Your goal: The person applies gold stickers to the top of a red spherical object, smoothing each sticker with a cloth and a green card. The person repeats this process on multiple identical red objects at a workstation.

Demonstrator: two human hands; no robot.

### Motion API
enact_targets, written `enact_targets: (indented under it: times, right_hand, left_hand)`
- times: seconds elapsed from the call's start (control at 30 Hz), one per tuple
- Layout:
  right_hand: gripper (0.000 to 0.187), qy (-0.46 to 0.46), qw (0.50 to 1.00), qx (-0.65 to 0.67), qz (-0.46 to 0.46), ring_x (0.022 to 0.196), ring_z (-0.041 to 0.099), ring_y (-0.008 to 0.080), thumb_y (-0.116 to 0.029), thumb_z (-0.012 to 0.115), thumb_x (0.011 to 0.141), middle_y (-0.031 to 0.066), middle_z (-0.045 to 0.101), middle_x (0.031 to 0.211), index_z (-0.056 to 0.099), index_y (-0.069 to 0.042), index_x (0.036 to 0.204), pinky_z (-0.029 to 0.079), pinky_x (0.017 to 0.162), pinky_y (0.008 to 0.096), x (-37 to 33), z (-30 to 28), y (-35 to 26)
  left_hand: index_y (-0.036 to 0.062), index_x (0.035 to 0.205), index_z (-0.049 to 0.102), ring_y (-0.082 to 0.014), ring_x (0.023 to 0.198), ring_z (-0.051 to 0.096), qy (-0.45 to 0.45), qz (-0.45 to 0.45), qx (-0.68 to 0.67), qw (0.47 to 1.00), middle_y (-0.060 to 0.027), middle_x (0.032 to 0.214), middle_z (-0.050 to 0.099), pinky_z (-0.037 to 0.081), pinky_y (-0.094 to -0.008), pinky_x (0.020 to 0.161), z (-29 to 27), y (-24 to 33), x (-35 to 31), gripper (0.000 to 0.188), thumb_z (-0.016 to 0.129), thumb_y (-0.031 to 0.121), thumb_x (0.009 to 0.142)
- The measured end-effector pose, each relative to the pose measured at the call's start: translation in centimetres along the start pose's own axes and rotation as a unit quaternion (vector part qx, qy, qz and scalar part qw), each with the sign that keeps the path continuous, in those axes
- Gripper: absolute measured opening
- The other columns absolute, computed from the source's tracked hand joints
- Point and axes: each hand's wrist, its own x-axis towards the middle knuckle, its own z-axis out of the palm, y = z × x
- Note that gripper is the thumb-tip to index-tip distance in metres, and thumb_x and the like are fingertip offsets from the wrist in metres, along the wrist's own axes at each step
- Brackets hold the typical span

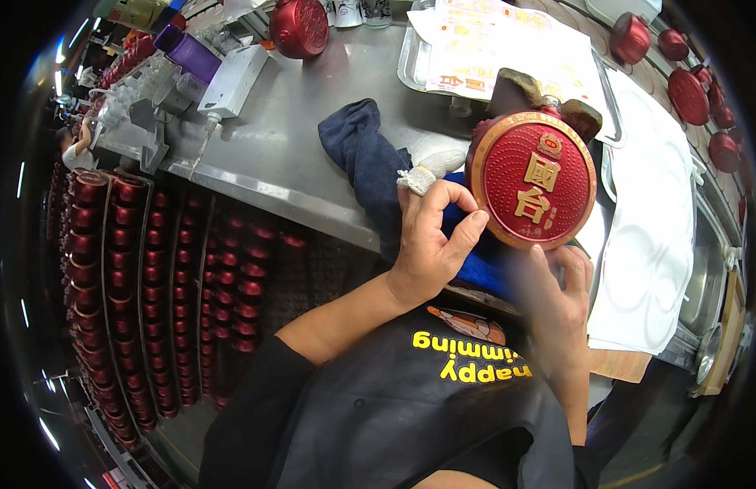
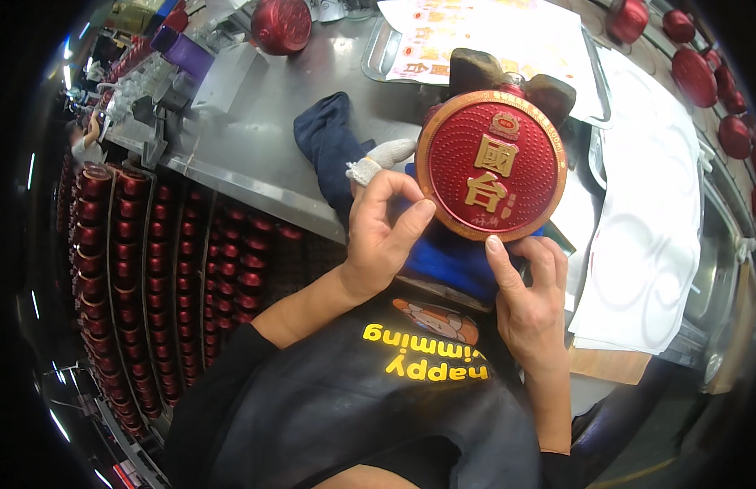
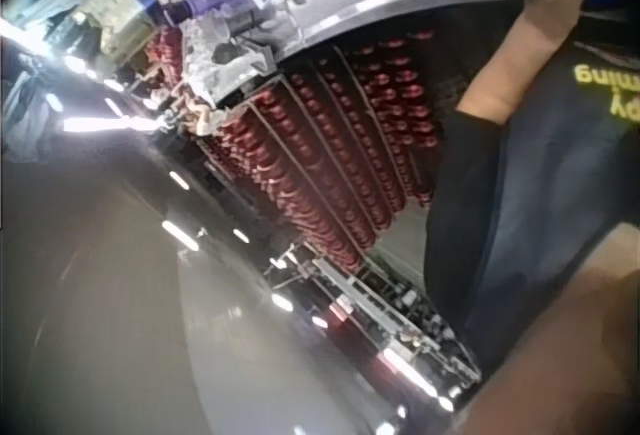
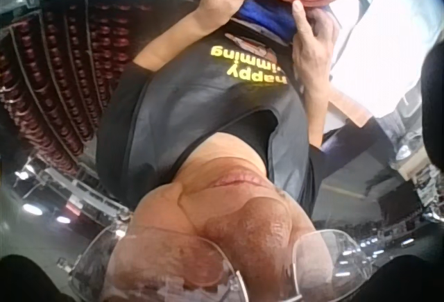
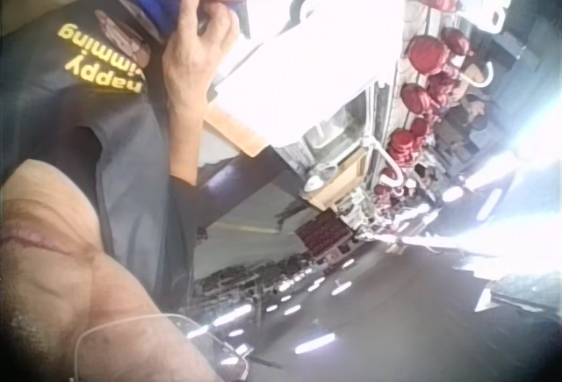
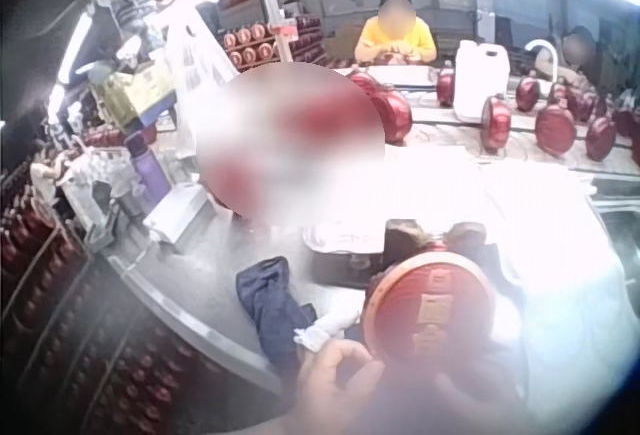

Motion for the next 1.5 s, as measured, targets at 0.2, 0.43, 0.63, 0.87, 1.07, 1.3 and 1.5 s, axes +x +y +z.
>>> enact_targets:
  times: [0.2,0.43,0.63,0.87,1.07,1.3,1.5]
  right_hand:
    - [0.075,0.006,1.000,-0.001,0.003,0.112,0.055,0.0361,0.019,0.060,0.067,0.0147,0.057,0.116,0.067,-0.012,0.136,0.047,0.098,0.0462,-0.1,0.2,0.0]
    - [0.078,0.017,1.000,-0.003,-0.006,0.112,0.055,0.0362,0.019,0.059,0.067,0.0145,0.057,0.117,0.066,-0.012,0.138,0.047,0.098,0.0460,-0.3,0.7,0.4]
    - [0.078,0.012,1.000,-0.008,-0.006,0.112,0.055,0.0370,0.020,0.058,0.068,0.0153,0.058,0.117,0.065,-0.011,0.139,0.046,0.099,0.0472,-0.4,0.8,0.5]
    - [0.077,0.020,1.000,-0.009,-0.013,0.113,0.055,0.0377,0.021,0.058,0.069,0.0158,0.058,0.117,0.064,-0.010,0.139,0.046,0.100,0.0480,-0.4,0.9,0.5]
    - [0.077,0.020,1.000,-0.009,-0.005,0.113,0.055,0.0377,0.021,0.057,0.069,0.0162,0.058,0.117,0.064,-0.010,0.139,0.045,0.101,0.0485,-0.5,1.0,0.3]
    - [0.077,0.018,1.000,-0.021,-0.014,0.114,0.055,0.0381,0.022,0.056,0.069,0.0170,0.059,0.119,0.064,-0.009,0.139,0.044,0.104,0.0485,-0.6,1.1,0.6]
    - [0.077,0.011,1.000,-0.023,-0.015,0.114,0.056,0.0388,0.023,0.054,0.069,0.0174,0.059,0.120,0.064,-0.008,0.139,0.044,0.105,0.0483,-0.8,1.1,0.9]
  left_hand:
    - [0.0043,0.097,0.060,-0.0180,0.102,0.053,-0.014,-0.006,-0.008,1.000,-0.0068,0.103,0.059,0.041,-0.0313,0.097,-0.1,-0.4,0.2,0.015,0.072,0.013,0.095]
    - [0.0039,0.107,0.058,-0.0263,0.107,0.048,-0.005,-0.127,-0.161,0.979,-0.0103,0.106,0.058,0.035,-0.0388,0.102,0.1,-1.4,0.0,0.032,0.072,0.031,0.098]
    - [0.0016,0.124,0.047,-0.0281,0.113,0.046,-0.031,-0.031,-0.081,0.996,-0.0144,0.120,0.052,0.034,-0.0400,0.106,0.2,-2.3,-0.1,0.052,0.074,0.037,0.097]
    - [0.0013,0.124,0.044,-0.0292,0.113,0.046,-0.033,-0.047,-0.089,0.994,-0.0149,0.119,0.051,0.034,-0.0413,0.105,0.5,-2.2,0.2,0.056,0.074,0.040,0.096]
    - [0.0016,0.127,0.043,-0.0296,0.114,0.046,-0.037,-0.028,-0.073,0.996,-0.0159,0.122,0.050,0.034,-0.0422,0.106,0.3,-2.4,0.1,0.058,0.074,0.040,0.096]
    - [0.0018,0.129,0.043,-0.0306,0.118,0.045,-0.071,-0.038,-0.122,0.989,-0.0166,0.125,0.049,0.033,-0.0425,0.109,-0.5,-2.6,-0.2,0.051,0.071,0.023,0.093]
    - [0.0026,0.127,0.044,-0.0309,0.117,0.045,-0.059,-0.037,-0.114,0.991,-0.0157,0.123,0.050,0.033,-0.0430,0.108,-0.3,-2.4,0.0,0.050,0.072,0.025,0.092]
